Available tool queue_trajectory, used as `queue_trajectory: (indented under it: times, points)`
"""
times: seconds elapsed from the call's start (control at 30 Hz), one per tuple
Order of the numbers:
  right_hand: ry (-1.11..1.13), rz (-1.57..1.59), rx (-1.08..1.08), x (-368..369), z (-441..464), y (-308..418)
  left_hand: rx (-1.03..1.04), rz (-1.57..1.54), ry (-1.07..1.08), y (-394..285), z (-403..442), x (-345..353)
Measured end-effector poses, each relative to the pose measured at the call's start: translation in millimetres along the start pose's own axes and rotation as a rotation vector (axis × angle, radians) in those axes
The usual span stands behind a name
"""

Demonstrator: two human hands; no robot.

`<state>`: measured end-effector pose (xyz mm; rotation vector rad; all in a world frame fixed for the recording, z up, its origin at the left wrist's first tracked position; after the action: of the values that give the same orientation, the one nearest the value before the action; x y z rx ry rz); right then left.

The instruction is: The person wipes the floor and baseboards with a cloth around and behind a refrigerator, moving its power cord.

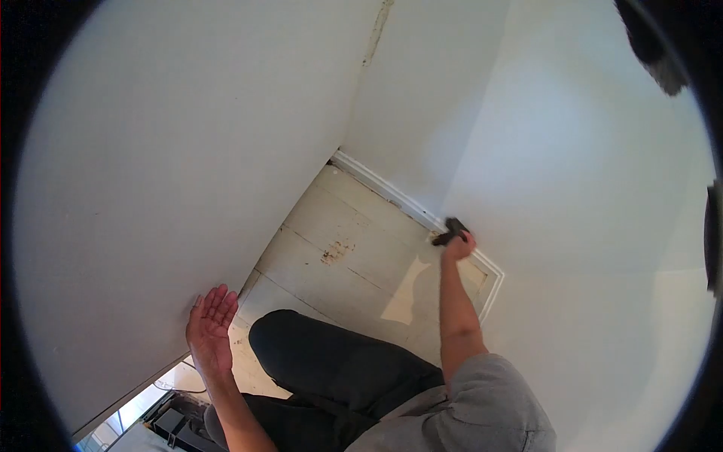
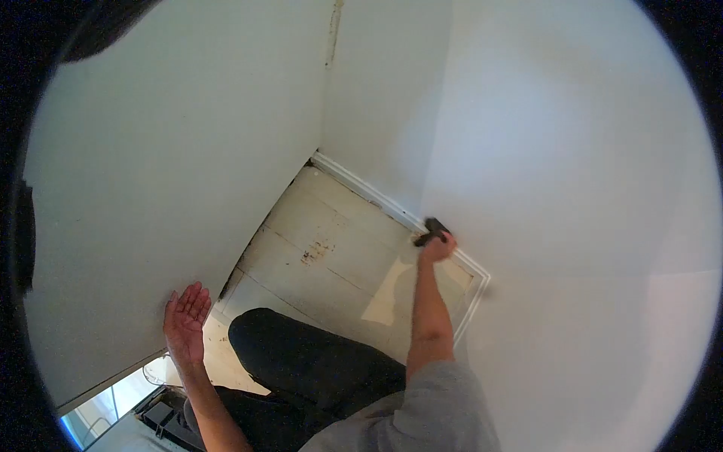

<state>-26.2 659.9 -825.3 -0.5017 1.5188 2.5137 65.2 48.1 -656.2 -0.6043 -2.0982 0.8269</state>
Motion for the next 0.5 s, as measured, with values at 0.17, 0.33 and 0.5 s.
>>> queue_trajectory:
  times: [0.17,0.33,0.5]
  points:
    - [0.453,0.160,-0.392,102,-108,139,-0.030,-0.046,-0.028,3,-3,-2]
    - [0.758,-0.126,-1.023,107,-132,129,-0.030,-0.077,0.019,3,0,-5]
    - [0.901,-0.153,-1.049,48,-77,89,-0.005,-0.039,0.008,1,-3,-1]
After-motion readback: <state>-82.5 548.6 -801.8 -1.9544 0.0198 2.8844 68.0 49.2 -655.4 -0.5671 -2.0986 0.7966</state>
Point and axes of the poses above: each hand's wrist, its own z-axis towards the middle knuckle, its own x-axis out of the palm, y = z × x, the point moved 9 cm from there along z, towards the middle knuckle, and after that the axes turned 4 degrees about -y, right-handed, at the moved point
